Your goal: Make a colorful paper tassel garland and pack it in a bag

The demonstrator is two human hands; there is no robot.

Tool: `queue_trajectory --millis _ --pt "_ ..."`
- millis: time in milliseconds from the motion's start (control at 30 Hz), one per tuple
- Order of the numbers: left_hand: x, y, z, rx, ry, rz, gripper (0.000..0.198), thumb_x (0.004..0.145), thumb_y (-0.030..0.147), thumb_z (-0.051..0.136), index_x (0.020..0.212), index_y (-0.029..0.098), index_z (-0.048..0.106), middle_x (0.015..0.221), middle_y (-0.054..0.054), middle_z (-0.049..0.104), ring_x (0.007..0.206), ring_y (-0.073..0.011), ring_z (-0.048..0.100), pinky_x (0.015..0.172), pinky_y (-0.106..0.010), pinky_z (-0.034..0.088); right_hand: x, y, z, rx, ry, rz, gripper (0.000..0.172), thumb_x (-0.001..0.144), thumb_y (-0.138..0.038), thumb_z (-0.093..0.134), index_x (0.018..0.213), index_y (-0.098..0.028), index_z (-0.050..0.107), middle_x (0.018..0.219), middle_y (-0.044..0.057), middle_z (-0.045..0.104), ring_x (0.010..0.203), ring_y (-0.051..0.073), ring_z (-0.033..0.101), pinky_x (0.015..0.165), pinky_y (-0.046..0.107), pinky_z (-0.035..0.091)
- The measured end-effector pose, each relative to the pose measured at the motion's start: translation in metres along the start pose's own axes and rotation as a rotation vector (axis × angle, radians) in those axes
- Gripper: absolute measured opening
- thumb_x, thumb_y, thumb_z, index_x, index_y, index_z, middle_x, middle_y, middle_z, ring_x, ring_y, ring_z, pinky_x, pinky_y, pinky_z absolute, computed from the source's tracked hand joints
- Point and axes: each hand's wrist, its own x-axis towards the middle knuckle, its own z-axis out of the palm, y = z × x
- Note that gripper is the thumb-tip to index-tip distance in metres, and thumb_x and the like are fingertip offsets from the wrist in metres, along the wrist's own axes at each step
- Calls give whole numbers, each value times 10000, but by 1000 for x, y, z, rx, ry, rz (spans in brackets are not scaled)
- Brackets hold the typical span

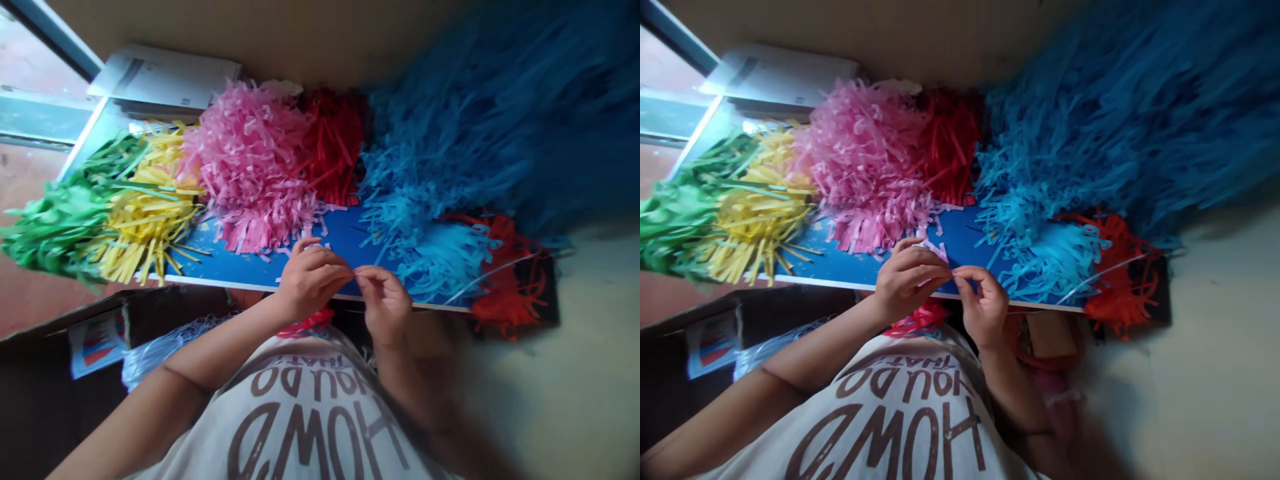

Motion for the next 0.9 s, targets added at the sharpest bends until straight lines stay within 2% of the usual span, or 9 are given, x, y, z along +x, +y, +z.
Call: queue_trajectory --millis 100,167,267,333,400,467,567,767,900 --pt "2 0 0 -22 -93 -1 118 964 280 605 899 218 683 845 -12 764 794 -150 705 976 -376 491 3 4 -11 -75 -39 -104 94 938 -298 632 897 -259 706 924 27 739 899 176 687 864 319 540" --pt "4 -3 -7 -49 -137 2 125 952 263 605 861 230 684 773 -3 740 758 -158 699 856 -325 546 22 17 -44 -177 2 -136 129 909 -373 660 921 -259 721 935 32 741 858 181 685 810 313 542" --pt "7 -11 -18 -120 -151 -54 48 892 280 687 853 278 715 823 18 741 721 -148 707 659 -246 562 68 38 -140 -439 412 -21 322 870 -503 657 973 -206 731 934 65 746 791 193 670 729 309 525" --pt "10 -12 -20 -214 -184 -76 54 882 269 698 885 312 731 818 50 741 678 -132 707 606 -218 565 99 48 -211 -753 744 153 348 895 -464 607 948 -148 744 969 131 754 899 238 675 825 342 503" --pt "13 -8 -15 -285 -211 -83 99 867 237 708 909 319 745 815 53 746 670 -128 714 602 -200 574 123 55 -262 -885 780 327 313 860 -413 651 874 -119 757 958 195 756 950 290 679 854 373 481" --pt "14 -2 -10 -327 -217 -90 138 861 201 700 933 305 756 843 27 757 703 -136 727 631 -193 586 136 63 -285 -880 748 393 246 784 -355 730 779 -111 756 877 215 757 900 312 691 817 378 477" --pt "12 0 -9 -376 -193 -181 138 878 215 672 955 287 761 875 -8 760 746 -153 735 663 -206 595 138 71 -293 -792 751 384 187 740 -295 747 737 -108 748 769 177 753 762 276 687 720 352 477" --pt "3 -7 -19 -550 -115 -668 205 816 451 757 859 250 766 812 -24 755 691 -172 712 612 -240 584 124 55 -293 -549 901 290 405 902 -449 531 881 -93 722 678 84 706 520 135 582 516 269 460" --pt "9 5 -16 -739 -56 -996 332 686 478 864 790 193 729 681 -10 715 601 -131 660 536 -199 518 94 21 -215 -313 832 94 354 904 -468 582 1011 -156 709 679 0 660 545 101 584 556 229 497"
